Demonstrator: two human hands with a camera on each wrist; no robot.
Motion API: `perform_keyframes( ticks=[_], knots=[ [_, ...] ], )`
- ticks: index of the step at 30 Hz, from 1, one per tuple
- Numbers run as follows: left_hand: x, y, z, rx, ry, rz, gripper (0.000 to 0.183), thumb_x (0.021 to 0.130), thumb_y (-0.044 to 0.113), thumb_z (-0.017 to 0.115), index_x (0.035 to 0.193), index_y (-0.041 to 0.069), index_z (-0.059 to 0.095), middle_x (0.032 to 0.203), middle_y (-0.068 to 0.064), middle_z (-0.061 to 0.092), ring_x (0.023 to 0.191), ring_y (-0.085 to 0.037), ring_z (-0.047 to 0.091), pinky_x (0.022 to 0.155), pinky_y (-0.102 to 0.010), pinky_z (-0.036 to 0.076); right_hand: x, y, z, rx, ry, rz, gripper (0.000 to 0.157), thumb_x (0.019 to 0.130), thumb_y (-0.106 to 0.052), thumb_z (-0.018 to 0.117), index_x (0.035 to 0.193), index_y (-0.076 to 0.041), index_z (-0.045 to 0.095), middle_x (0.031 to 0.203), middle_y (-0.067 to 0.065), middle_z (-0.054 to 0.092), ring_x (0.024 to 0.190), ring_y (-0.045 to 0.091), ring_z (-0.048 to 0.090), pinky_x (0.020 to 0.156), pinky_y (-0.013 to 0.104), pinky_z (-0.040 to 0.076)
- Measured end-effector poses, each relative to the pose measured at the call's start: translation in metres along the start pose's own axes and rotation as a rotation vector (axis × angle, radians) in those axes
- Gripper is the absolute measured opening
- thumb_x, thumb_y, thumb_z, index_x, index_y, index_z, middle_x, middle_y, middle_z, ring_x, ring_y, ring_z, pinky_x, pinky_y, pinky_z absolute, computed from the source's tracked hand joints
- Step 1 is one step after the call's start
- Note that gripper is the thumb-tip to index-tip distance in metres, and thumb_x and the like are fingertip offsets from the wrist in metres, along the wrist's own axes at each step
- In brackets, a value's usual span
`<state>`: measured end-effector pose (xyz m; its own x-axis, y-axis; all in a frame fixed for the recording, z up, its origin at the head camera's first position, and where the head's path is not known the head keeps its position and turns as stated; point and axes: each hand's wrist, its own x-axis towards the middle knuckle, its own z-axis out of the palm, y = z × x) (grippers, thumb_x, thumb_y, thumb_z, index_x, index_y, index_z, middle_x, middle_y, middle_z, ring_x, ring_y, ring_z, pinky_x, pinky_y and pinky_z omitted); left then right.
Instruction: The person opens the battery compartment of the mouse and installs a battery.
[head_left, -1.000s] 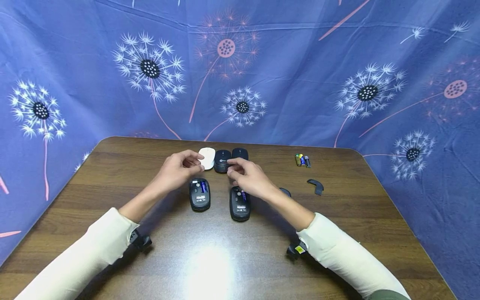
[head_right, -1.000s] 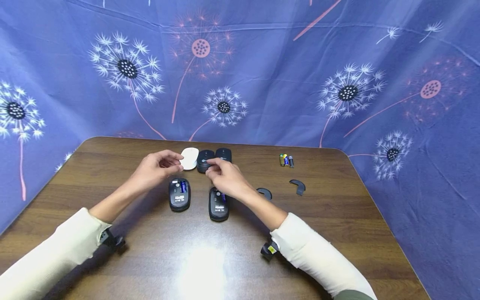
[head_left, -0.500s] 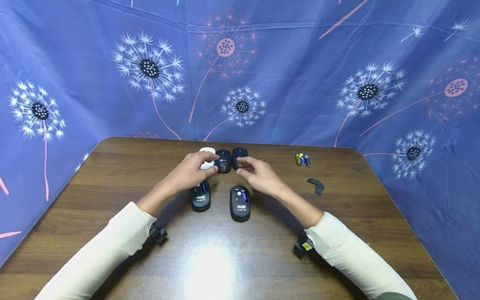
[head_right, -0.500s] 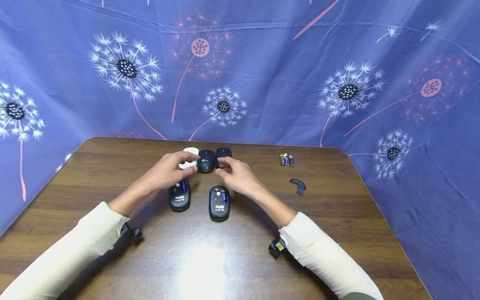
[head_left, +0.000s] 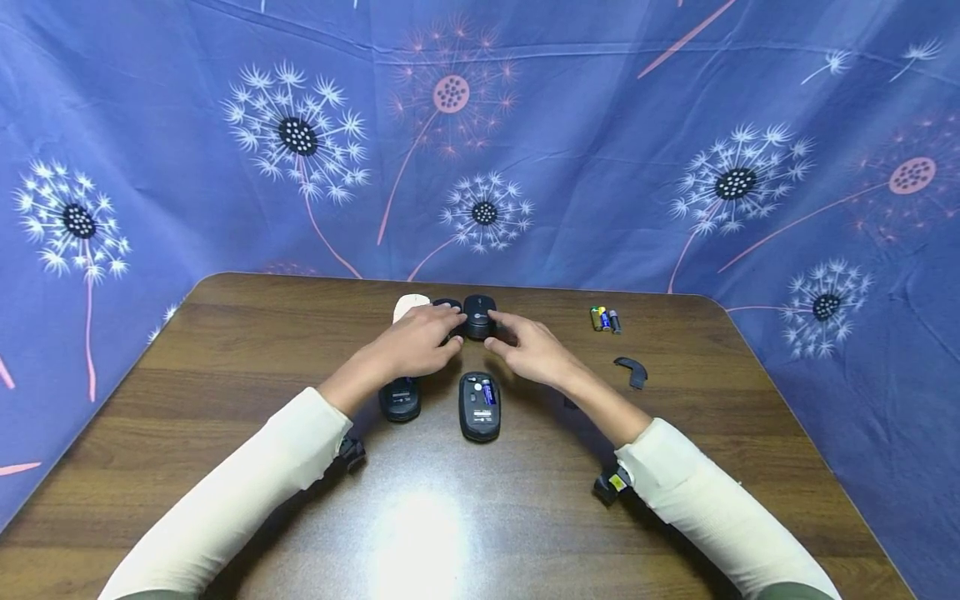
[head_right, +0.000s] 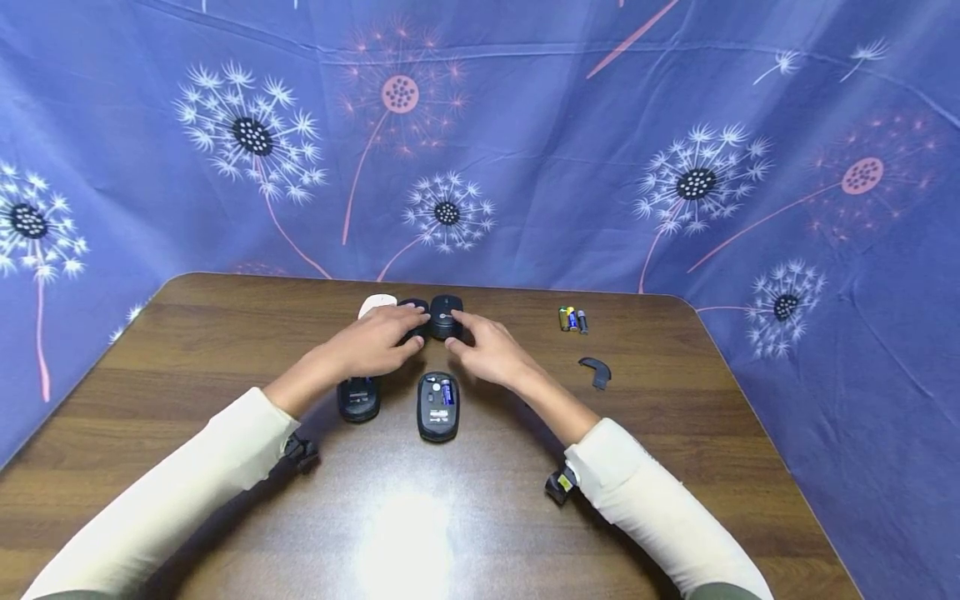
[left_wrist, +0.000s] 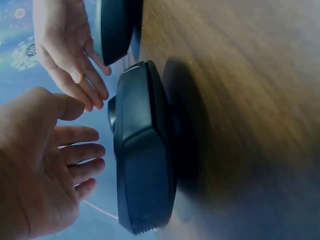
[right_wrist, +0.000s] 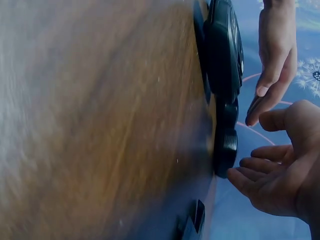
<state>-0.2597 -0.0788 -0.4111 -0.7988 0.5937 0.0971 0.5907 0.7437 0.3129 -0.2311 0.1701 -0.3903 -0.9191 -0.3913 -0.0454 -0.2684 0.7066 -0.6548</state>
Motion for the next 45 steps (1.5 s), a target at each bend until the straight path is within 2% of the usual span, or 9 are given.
perform_keyframes(
  ticks=[3,5,10,22,26,33,37,42,45],
  knots=[
    [0.004,0.004,0.002,0.053,-0.066,-0.020,0.064,0.118,0.042,0.044,0.170,0.003,0.048,0.178,-0.020,0.046,0.172,-0.035,0.036,0.147,-0.052,0.025,0.002,0.003,-0.003,-0.100,-0.055,-0.042,0.070,0.116,-0.030,0.062,0.176,-0.004,0.036,0.181,0.023,0.038,0.169,0.044,0.038,0.142,0.061,0.033],
    [-0.002,0.027,-0.013,0.089,-0.132,-0.075,0.063,0.118,0.034,0.044,0.172,0.002,0.042,0.181,-0.021,0.040,0.174,-0.039,0.031,0.147,-0.056,0.021,0.004,0.004,-0.005,-0.165,-0.102,-0.071,0.072,0.117,-0.032,0.059,0.177,-0.004,0.031,0.186,0.021,0.027,0.174,0.045,0.024,0.145,0.062,0.023],
    [-0.001,0.036,-0.011,0.160,-0.202,-0.089,0.065,0.121,0.038,0.034,0.177,0.005,0.031,0.186,-0.016,0.028,0.177,-0.035,0.020,0.150,-0.051,0.011,0.006,0.006,-0.006,-0.266,-0.220,-0.104,0.076,0.120,-0.036,0.052,0.180,-0.005,0.018,0.190,0.019,0.009,0.177,0.043,0.006,0.147,0.062,0.014],
    [0.008,0.042,-0.013,0.155,-0.284,-0.070,0.070,0.119,0.038,0.037,0.177,0.000,0.026,0.187,-0.020,0.024,0.177,-0.034,0.019,0.150,-0.047,0.012,0.012,0.003,-0.003,-0.445,-0.287,-0.107,0.077,0.115,-0.014,0.055,0.179,-0.001,0.015,0.189,0.022,0.007,0.177,0.041,0.011,0.147,0.055,0.017],
    [0.012,0.045,-0.014,0.148,-0.291,-0.074,0.070,0.119,0.036,0.038,0.177,-0.001,0.028,0.186,-0.020,0.025,0.177,-0.034,0.020,0.150,-0.047,0.013,0.034,0.045,0.009,-0.464,-0.278,-0.126,0.083,0.113,-0.020,0.057,0.182,-0.010,0.011,0.190,0.016,0.003,0.178,0.037,0.009,0.148,0.053,0.016],
    [0.017,0.050,-0.010,0.099,-0.281,-0.079,0.068,0.118,0.033,0.040,0.175,-0.002,0.030,0.185,-0.021,0.028,0.177,-0.034,0.021,0.149,-0.047,0.014,0.021,0.021,-0.006,-0.494,-0.320,-0.100,0.078,0.114,-0.016,0.058,0.179,-0.003,0.017,0.188,0.022,0.011,0.177,0.038,0.014,0.146,0.057,0.023],
    [0.021,0.054,-0.007,0.066,-0.289,-0.084,0.067,0.118,0.033,0.039,0.176,-0.001,0.030,0.186,-0.020,0.027,0.177,-0.033,0.020,0.150,-0.046,0.013,0.023,0.036,-0.010,-0.467,-0.323,-0.113,0.078,0.113,-0.018,0.059,0.179,-0.005,0.021,0.188,0.023,0.015,0.177,0.039,0.016,0.145,0.060,0.023],
    [0.028,0.060,-0.008,0.073,-0.315,-0.082,0.068,0.118,0.034,0.038,0.176,-0.001,0.029,0.186,-0.021,0.026,0.178,-0.033,0.020,0.150,-0.047,0.013,0.008,0.011,-0.026,-0.471,-0.371,-0.052,0.073,0.114,-0.013,0.057,0.178,-0.005,0.023,0.187,0.023,0.014,0.176,0.042,0.016,0.145,0.062,0.022],
    [0.032,0.063,-0.010,0.079,-0.321,-0.092,0.067,0.119,0.035,0.037,0.176,0.000,0.030,0.186,-0.020,0.026,0.178,-0.033,0.020,0.150,-0.046,0.013,0.009,0.020,-0.030,-0.475,-0.372,-0.066,0.072,0.117,-0.018,0.056,0.179,-0.008,0.021,0.189,0.019,0.011,0.177,0.038,0.013,0.146,0.060,0.021]
  ],
)
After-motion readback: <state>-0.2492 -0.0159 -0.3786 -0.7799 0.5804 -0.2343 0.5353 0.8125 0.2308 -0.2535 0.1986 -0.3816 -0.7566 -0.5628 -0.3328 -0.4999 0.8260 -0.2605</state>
